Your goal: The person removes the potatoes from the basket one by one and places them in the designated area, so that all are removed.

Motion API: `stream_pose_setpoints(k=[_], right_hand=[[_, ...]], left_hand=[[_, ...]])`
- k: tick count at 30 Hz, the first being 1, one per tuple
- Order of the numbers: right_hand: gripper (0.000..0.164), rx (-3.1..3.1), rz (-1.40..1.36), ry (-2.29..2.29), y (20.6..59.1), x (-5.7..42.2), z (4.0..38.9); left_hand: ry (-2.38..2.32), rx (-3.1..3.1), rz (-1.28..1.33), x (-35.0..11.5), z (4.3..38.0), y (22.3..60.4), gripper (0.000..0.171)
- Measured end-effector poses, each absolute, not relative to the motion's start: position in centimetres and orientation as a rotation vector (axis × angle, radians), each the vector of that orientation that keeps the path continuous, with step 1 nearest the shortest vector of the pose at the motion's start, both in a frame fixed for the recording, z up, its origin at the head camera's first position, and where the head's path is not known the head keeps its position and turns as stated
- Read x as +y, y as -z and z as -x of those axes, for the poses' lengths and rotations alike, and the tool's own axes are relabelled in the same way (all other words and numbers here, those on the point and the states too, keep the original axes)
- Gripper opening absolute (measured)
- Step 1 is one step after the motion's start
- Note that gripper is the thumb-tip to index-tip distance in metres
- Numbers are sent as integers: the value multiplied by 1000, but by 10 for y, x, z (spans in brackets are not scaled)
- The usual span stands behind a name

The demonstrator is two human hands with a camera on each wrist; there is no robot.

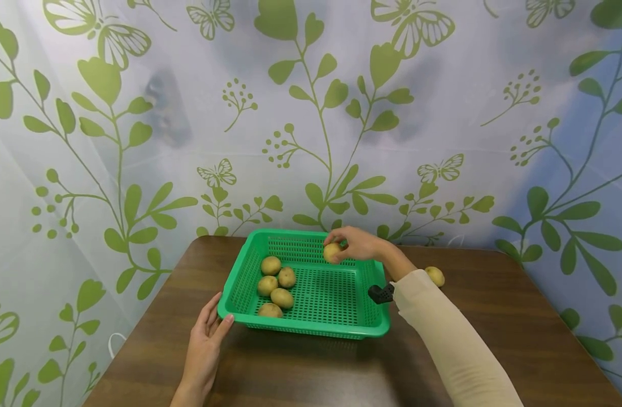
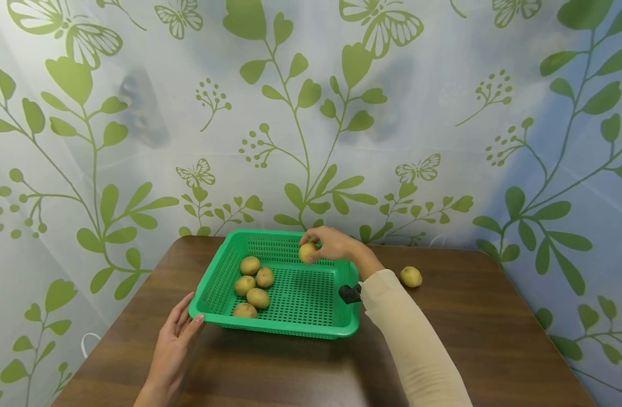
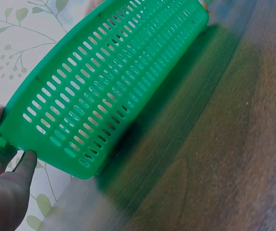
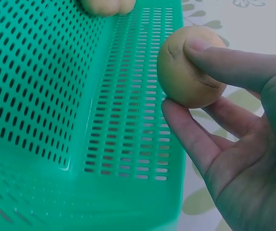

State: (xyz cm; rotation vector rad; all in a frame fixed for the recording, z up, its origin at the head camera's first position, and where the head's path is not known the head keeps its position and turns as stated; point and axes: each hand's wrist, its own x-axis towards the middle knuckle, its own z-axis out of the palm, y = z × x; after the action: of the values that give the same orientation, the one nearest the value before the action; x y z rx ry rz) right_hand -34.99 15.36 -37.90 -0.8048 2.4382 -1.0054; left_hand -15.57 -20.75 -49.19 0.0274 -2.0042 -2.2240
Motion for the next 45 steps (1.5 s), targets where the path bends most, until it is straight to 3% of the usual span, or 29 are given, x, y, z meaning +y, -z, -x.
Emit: stream_pose_setpoints(k=[45], right_hand=[[36, 2506, 863, 980, 367, 234, 328]], left_hand=[[2207, -2035, -63, -205, 155, 489, 66]])
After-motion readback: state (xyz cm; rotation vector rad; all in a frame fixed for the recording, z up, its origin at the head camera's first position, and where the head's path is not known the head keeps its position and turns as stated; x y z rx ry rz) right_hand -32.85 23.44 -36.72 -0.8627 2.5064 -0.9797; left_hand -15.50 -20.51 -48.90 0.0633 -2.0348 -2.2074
